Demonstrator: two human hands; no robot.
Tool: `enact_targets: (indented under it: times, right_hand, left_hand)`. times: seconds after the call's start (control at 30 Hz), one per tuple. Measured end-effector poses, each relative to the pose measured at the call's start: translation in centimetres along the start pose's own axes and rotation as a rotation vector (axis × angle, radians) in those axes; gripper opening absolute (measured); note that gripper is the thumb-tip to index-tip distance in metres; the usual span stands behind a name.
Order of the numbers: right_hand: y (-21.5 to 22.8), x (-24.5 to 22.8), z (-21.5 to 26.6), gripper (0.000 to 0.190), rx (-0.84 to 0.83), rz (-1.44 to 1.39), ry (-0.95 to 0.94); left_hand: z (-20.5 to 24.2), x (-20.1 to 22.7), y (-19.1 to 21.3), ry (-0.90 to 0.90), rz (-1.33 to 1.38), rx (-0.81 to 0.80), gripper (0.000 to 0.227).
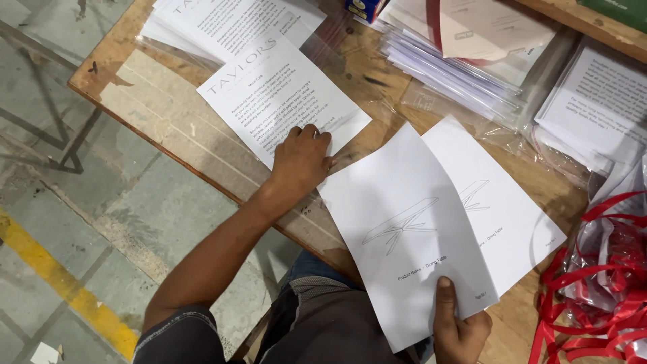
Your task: Packing furniture care instructions and decorative red bows into plastic sleeves.
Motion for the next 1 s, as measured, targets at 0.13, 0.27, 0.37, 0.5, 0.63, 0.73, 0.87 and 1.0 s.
enact_targets:
  times: [0.13,0.27,0.37,0.5,0.63,0.73,0.87,1.0]
  right_hand:
    - [-0.1,-0.8,0.1,0.029,0.013,-0.061,-0.008]
    - [-0.5,-2.8,0.5,0.031,0.091,-0.245,-0.107]
    - [-1.2,-4.1,0.1,0.038,-0.027,-0.155,-0.435]
    - [-2.3,-4.9,-0.7,0.044,-0.277,-0.228,-0.470]
    - [-3.3,-4.7,-2.1,0.046,-0.285,-0.304,-0.463]
    - [-5.5,-3.0,-3.8,0.046,-0.292,-0.344,-0.425]
    - [-6.4,-5.5,-4.5,0.042,-0.550,-0.350,-0.507]
    - [-6.7,-4.7,-4.2,0.034,-0.519,-0.616,-0.843]
  left_hand:
    - [0.0,-0.3,-1.3,-0.078,-0.138,0.037,0.020]
    - [0.3,-0.6,-2.3,-0.093,-0.266,-0.013,0.011]
    - [0.9,-0.3,-2.6,-0.163,-0.386,0.094,0.009]
    - [1.3,1.5,-0.8,-0.249,-0.473,0.208,0.012]
    - [1.7,1.6,-1.5,-0.334,-0.462,0.302,0.015]
    - [2.2,2.4,-1.2,-0.386,-0.448,0.315,0.015]
    - [2.7,2.7,-0.5,-0.375,-0.402,0.287,0.012]
    - [3.3,1.6,-0.8,-0.340,-0.426,0.290,0.010]
Point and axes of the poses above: each hand's wrist, its own z-axis away from the middle knuckle, its own y-axis out of the back of the hand, x = y × z, the point moved 3 cm from there along -z, towards the middle knuckle, and after that the axes turned 1 degree about -x, right-handed, at the moved point
